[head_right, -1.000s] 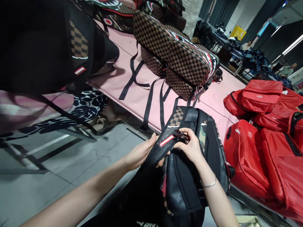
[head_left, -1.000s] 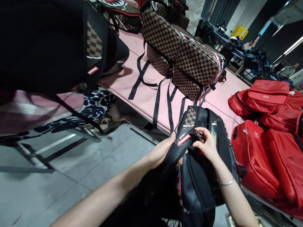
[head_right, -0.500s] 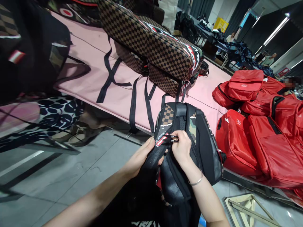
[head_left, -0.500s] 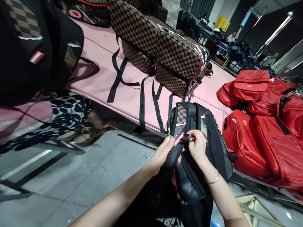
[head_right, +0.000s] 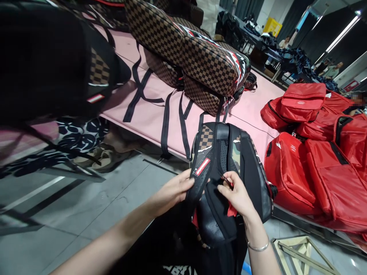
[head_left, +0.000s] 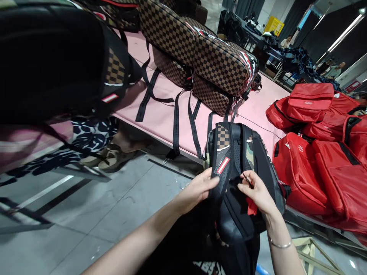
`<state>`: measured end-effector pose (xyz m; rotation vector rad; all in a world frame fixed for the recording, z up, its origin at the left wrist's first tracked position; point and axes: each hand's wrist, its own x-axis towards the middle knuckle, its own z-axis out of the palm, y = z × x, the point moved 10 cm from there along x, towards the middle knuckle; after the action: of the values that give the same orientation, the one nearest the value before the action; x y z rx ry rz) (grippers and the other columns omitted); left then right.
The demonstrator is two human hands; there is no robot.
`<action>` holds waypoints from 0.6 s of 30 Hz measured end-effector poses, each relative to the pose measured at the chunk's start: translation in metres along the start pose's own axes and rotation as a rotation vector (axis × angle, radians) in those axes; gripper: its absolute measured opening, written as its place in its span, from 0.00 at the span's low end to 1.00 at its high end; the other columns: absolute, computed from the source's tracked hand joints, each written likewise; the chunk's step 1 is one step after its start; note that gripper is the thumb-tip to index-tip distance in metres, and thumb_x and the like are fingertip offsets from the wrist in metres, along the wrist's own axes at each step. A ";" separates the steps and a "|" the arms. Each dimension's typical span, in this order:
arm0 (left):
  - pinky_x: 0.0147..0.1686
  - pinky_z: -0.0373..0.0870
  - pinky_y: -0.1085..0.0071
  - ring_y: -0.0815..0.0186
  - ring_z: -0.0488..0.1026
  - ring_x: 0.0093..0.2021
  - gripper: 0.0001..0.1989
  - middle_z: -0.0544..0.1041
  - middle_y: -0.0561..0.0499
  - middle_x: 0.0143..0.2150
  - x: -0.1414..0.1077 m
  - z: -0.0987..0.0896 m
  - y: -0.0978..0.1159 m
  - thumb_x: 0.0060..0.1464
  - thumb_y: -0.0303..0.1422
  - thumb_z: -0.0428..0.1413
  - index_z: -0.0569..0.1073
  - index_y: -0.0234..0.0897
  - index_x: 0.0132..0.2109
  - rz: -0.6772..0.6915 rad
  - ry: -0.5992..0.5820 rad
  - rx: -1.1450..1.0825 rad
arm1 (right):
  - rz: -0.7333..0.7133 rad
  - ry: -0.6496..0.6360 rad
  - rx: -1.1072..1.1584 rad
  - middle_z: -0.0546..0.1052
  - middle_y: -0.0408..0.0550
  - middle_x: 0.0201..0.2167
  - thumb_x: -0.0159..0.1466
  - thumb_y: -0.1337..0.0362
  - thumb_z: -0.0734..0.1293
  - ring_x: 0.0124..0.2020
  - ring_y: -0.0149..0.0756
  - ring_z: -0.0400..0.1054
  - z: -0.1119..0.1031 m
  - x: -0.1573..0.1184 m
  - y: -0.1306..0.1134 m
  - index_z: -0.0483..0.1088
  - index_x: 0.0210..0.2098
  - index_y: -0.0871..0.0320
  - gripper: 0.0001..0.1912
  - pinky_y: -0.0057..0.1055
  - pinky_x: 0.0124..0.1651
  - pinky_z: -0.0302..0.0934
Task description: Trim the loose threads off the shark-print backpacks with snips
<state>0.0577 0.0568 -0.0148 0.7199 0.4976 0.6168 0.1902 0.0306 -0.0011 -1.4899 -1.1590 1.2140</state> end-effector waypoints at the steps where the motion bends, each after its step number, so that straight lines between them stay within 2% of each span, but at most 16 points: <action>1: 0.47 0.67 0.66 0.57 0.69 0.50 0.25 0.73 0.43 0.50 0.000 0.001 0.000 0.47 0.36 0.62 0.66 0.36 0.53 0.014 -0.019 0.047 | 0.046 -0.027 0.082 0.58 0.38 0.25 0.51 0.55 0.71 0.23 0.26 0.50 0.005 -0.007 0.005 0.62 0.36 0.56 0.19 0.22 0.24 0.48; 5: 0.50 0.65 0.66 0.57 0.67 0.52 0.28 0.73 0.44 0.50 0.004 -0.010 0.001 0.45 0.33 0.63 0.66 0.35 0.53 0.100 0.026 0.201 | 0.207 -0.126 0.402 0.54 0.37 0.24 0.58 0.50 0.66 0.20 0.22 0.42 0.023 -0.025 0.018 0.64 0.37 0.57 0.18 0.21 0.20 0.39; 8: 0.50 0.64 0.65 0.57 0.68 0.51 0.27 0.73 0.44 0.49 0.006 -0.014 0.002 0.45 0.33 0.62 0.66 0.35 0.52 0.141 0.058 0.254 | 0.260 -0.268 0.480 0.53 0.36 0.20 0.60 0.50 0.65 0.17 0.20 0.40 0.043 -0.032 0.016 0.67 0.34 0.61 0.19 0.21 0.19 0.36; 10: 0.51 0.64 0.64 0.56 0.68 0.51 0.26 0.74 0.44 0.48 0.007 -0.014 0.005 0.45 0.33 0.62 0.66 0.34 0.52 0.174 0.070 0.278 | 0.314 -0.315 0.514 0.53 0.34 0.17 0.60 0.50 0.65 0.15 0.18 0.41 0.054 -0.034 0.018 0.67 0.32 0.62 0.19 0.20 0.17 0.35; 18: 0.50 0.64 0.65 0.58 0.68 0.50 0.25 0.73 0.45 0.47 0.008 -0.013 0.008 0.46 0.33 0.61 0.66 0.33 0.52 0.224 0.096 0.322 | 0.389 -0.212 0.576 0.47 0.29 0.12 0.56 0.51 0.68 0.11 0.17 0.39 0.053 -0.026 0.028 0.63 0.26 0.61 0.19 0.18 0.13 0.33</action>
<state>0.0522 0.0728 -0.0188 1.0645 0.6176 0.7932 0.1390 0.0037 -0.0318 -1.1833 -0.5704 1.8222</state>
